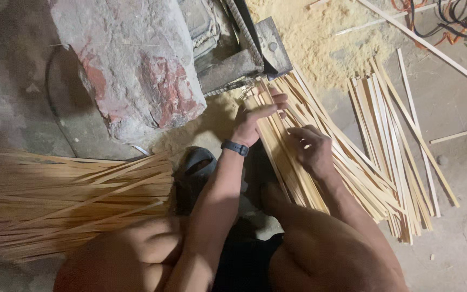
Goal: The person sits on the floor and repeatedly pushes thin wooden sticks through a sharpening machine to shape their ends. They gather the processed sticks into a bundle and secure them with a rubber band.
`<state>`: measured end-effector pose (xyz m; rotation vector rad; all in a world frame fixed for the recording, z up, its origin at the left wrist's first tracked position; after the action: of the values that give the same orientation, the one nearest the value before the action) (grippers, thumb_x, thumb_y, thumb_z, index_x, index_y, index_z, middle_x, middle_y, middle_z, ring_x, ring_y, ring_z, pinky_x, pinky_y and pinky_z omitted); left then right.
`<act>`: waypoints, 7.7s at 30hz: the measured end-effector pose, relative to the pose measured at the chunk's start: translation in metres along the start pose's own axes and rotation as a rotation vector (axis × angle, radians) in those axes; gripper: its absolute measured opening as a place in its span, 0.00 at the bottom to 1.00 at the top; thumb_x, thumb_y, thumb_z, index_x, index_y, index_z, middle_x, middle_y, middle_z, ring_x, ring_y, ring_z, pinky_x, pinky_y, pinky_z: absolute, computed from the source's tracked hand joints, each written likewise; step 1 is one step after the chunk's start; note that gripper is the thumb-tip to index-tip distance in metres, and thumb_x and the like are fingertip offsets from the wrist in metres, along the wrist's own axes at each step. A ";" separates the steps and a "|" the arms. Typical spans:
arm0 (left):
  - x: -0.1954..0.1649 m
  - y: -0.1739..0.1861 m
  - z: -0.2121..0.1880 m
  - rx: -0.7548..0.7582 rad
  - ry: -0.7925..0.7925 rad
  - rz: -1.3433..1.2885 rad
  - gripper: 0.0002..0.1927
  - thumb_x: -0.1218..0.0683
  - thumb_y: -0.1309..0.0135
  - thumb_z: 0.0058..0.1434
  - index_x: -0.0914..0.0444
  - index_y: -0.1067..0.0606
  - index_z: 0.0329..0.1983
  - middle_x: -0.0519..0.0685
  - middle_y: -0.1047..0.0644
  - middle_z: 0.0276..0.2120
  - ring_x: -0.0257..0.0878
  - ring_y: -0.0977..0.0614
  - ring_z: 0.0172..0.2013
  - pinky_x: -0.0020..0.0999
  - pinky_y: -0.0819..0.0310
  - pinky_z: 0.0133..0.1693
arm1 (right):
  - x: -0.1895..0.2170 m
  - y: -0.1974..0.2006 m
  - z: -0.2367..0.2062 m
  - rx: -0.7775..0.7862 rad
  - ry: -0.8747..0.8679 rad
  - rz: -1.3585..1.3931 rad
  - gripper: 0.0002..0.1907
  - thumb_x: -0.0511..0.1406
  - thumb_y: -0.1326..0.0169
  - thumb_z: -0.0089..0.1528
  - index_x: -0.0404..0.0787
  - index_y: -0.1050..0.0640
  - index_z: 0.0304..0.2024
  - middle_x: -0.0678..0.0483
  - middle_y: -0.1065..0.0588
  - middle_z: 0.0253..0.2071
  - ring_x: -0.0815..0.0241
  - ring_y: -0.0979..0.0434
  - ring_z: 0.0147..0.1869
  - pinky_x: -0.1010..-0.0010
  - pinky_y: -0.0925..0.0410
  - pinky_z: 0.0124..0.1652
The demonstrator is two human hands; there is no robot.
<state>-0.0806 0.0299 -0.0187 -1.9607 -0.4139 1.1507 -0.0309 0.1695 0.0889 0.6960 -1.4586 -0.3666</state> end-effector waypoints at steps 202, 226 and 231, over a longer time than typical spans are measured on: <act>0.003 0.056 0.004 -0.325 0.031 0.128 0.16 0.59 0.41 0.61 0.71 0.19 0.51 0.57 0.18 0.50 0.42 0.18 0.53 0.37 0.28 0.58 | 0.056 0.020 0.073 -0.216 0.220 -0.241 0.06 0.28 0.44 0.62 0.38 0.23 0.29 0.46 0.27 0.27 0.48 0.25 0.30 0.57 0.31 0.30; 0.009 0.071 0.001 -0.474 0.005 0.113 0.18 0.59 0.35 0.59 0.76 0.23 0.46 0.67 0.21 0.52 0.59 0.22 0.54 0.61 0.37 0.61 | 0.058 0.011 0.081 -0.259 0.232 -0.224 0.04 0.31 0.39 0.63 0.37 0.21 0.35 0.45 0.28 0.30 0.47 0.26 0.31 0.57 0.32 0.31; 0.003 0.056 0.007 -0.326 -0.022 0.299 0.25 0.51 0.30 0.54 0.73 0.21 0.49 0.64 0.21 0.58 0.46 0.25 0.65 0.42 0.51 0.71 | 0.070 0.044 0.027 -0.367 0.342 -0.378 0.12 0.31 0.42 0.60 0.36 0.18 0.46 0.45 0.24 0.35 0.48 0.24 0.36 0.61 0.30 0.34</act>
<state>-0.0913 0.0006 -0.0659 -2.3545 -0.3438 1.3599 -0.0577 0.1537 0.1706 0.6930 -0.9006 -0.7472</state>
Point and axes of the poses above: each hand's wrist, its own z-axis towards the middle knuckle, its own y-axis out of the back of the hand, x = y × z, the point moved 9 cm from there along z, towards the middle knuckle
